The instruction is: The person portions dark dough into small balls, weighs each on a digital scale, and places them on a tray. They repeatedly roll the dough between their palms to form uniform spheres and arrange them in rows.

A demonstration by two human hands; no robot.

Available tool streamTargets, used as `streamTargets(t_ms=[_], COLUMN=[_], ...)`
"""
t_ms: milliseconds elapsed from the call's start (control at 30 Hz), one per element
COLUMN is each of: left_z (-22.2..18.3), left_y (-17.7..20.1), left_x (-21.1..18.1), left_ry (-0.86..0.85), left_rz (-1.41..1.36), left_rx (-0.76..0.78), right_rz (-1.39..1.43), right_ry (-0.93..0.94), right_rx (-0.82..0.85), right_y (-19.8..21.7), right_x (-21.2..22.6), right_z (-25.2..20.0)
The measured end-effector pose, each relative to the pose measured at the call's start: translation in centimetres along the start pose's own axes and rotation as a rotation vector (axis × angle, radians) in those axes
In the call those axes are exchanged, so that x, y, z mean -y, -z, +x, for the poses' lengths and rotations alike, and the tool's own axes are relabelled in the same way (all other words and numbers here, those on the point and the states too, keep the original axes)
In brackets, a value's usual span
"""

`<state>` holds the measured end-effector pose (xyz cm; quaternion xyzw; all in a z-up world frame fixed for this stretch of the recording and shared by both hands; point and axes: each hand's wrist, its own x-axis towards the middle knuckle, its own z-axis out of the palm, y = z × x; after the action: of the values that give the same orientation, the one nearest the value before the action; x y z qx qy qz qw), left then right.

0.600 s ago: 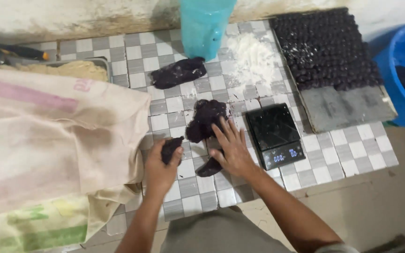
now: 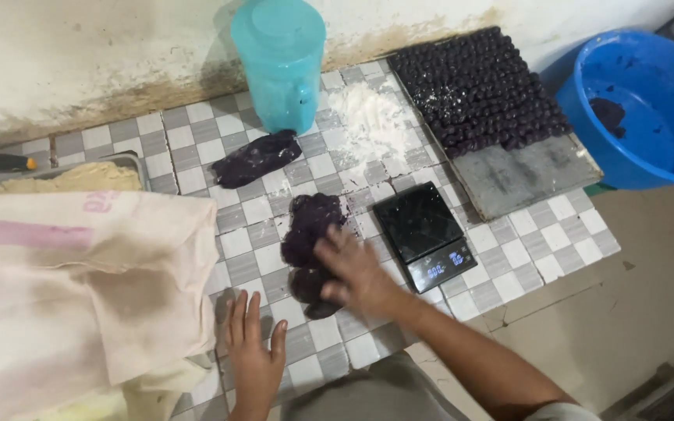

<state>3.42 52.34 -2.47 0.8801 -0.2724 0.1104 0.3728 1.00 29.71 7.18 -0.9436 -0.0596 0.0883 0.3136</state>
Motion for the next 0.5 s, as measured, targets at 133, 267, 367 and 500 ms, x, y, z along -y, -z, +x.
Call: streamTargets(t_ms=[133, 267, 367, 500], left_z=[-1.6, -3.5, -4.0, -4.9], left_y=[-1.1, -3.4, -4.1, -3.3], left_x=[-1.8, -2.7, -4.3, -7.9], left_ry=[0.113, 0.195, 0.266, 0.387], left_rz=[-0.017, 0.145, 0.216, 0.243], left_rx=[-0.070, -0.316, -0.354, -0.324], right_rz=[0.347, -0.125, -0.641, -0.595], right_ry=[-0.560, -0.444, -0.078, -0.181], right_rx=[-0.439, -0.323, -0.466, -0.464], right_y=[7.4, 7.7, 5.4, 4.5], right_x=[-13.4, -28.5, -34.3, -34.2], right_z=[5.0, 9.7, 13.0, 12.7])
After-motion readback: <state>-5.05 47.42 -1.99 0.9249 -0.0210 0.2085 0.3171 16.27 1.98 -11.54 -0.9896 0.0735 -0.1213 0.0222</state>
